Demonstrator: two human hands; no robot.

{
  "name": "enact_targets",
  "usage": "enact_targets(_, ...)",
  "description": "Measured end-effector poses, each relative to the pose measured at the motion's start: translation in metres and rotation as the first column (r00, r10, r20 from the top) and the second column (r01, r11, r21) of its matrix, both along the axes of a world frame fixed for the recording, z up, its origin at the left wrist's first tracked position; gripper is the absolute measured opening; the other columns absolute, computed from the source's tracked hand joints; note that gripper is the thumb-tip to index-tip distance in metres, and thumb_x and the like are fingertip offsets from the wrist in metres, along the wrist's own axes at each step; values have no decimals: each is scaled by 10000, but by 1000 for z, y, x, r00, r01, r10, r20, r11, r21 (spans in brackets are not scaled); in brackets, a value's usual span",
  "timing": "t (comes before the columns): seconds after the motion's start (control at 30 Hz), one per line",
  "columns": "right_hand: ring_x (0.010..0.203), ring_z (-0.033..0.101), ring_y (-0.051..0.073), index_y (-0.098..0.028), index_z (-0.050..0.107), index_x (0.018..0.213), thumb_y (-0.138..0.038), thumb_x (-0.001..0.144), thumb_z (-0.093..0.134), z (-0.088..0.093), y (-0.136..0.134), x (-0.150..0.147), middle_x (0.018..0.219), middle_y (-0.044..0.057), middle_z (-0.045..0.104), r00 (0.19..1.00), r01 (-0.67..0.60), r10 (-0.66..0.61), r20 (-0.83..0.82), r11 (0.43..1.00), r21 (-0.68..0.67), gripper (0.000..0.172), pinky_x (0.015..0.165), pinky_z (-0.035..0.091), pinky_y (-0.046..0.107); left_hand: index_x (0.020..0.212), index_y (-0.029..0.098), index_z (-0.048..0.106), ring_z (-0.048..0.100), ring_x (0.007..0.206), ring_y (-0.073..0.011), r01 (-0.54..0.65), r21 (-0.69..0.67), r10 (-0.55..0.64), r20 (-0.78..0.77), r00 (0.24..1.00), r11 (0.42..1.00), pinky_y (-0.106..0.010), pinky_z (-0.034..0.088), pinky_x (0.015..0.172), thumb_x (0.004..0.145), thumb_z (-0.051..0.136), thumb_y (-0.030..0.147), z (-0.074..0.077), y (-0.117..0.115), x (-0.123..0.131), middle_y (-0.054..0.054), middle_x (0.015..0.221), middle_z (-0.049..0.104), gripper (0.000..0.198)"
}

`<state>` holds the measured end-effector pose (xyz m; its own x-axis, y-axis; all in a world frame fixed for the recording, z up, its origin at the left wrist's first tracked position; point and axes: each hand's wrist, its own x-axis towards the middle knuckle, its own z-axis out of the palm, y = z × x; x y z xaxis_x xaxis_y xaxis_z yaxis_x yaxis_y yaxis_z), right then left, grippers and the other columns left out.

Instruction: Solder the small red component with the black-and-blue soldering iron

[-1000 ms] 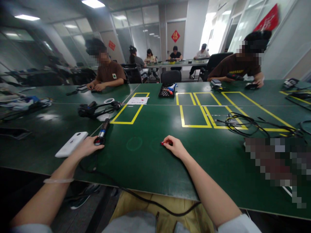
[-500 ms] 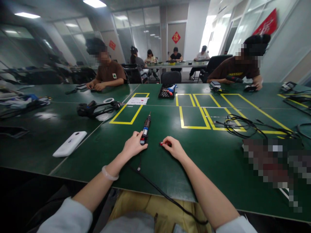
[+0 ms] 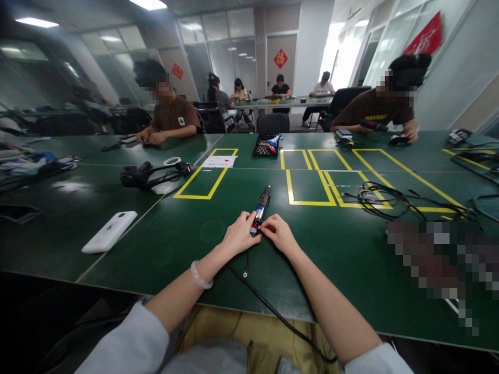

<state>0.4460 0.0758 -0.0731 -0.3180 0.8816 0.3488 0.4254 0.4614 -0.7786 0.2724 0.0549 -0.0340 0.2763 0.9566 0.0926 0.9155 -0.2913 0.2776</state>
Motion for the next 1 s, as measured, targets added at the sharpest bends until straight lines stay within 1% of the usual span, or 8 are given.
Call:
enact_targets(0.1, 672, 558, 156, -189, 692, 799, -286, 843, 585, 3, -2, 0, 774, 36, 604, 1000, 27, -26, 11, 999, -22, 151, 653, 434, 283, 1311, 233, 377, 539, 1040, -284, -6, 28, 6, 4, 1000, 1000, -350, 471, 729, 778, 571, 470, -3, 0, 2, -131, 1176, 456, 615)
enact_targets(0.23, 699, 593, 175, -193, 688, 853, -342, 865, 553, 3, -4, 1, 801, 42, 673, 998, 49, -51, -40, 998, -48, 202, 670, 452, 293, 1372, 196, 334, 504, 1079, -307, -55, 56, 54, 17, 998, 997, -379, 449, 800, 807, 526, 545, -6, 2, 8, -161, 1188, 457, 691)
enact_targets(0.37, 696, 599, 166, -187, 657, 908, -363, 874, 530, 2, -4, 1, 841, 36, 685, 993, 28, -37, -109, 996, -82, 220, 673, 470, 284, 1393, 170, 340, 487, 1087, -307, -77, 81, 77, 9, 997, 994, -384, 416, 837, 831, 503, 511, -6, 5, 10, -172, 1169, 477, 677)
enact_targets(0.53, 743, 608, 170, -188, 630, 943, -362, 858, 543, -2, -1, 2, 880, 41, 674, 991, 8, -24, -129, 992, -124, 212, 707, 487, 293, 1408, 175, 347, 492, 1058, -296, -60, 142, 71, -75, 995, 988, -379, 396, 849, 812, 533, 522, -4, 3, -11, -159, 1142, 506, 714)
enact_targets(0.6, 729, 605, 168, -193, 625, 953, -361, 855, 545, -4, 0, 3, 844, 32, 664, 992, 2, -20, -125, 990, -144, 211, 700, 488, 292, 1413, 186, 345, 495, 1050, -290, -67, 146, 84, -112, 990, 987, -376, 394, 854, 820, 518, 536, -3, 0, -31, -155, 1148, 509, 710)
enact_targets(0.7, 714, 595, 164, -196, 625, 963, -354, 853, 542, -5, 0, 4, 806, 20, 648, 994, -8, -8, -113, 989, -148, 210, 688, 480, 287, 1413, 193, 353, 505, 1038, -286, -124, 131, 147, -188, 971, 984, -372, 397, 860, 838, 474, 552, 1, -3, -72, -151, 1157, 514, 688)
enact_targets(0.87, 692, 573, 154, -195, 628, 971, -342, 853, 531, -2, -2, 4, 789, 12, 630, 996, -21, 8, -92, 990, -139, 212, 668, 459, 278, 1411, 146, 371, 511, 1040, -327, -262, 137, 293, -328, 898, 955, -417, 403, 868, 866, 353, 577, 5, -6, -164, -180, 1199, 511, 695)
enact_targets(1.0, 683, 561, 151, -193, 630, 973, -334, 851, 528, 0, -3, 3, 776, 11, 622, 997, -22, 11, -79, 990, -139, 213, 658, 447, 274, 1401, 139, 392, 484, 1116, -369, -386, 161, 417, -415, 809, 908, -464, 352, 949, 851, 330, 599, 6, -8, -238, -193, 1247, 505, 720)
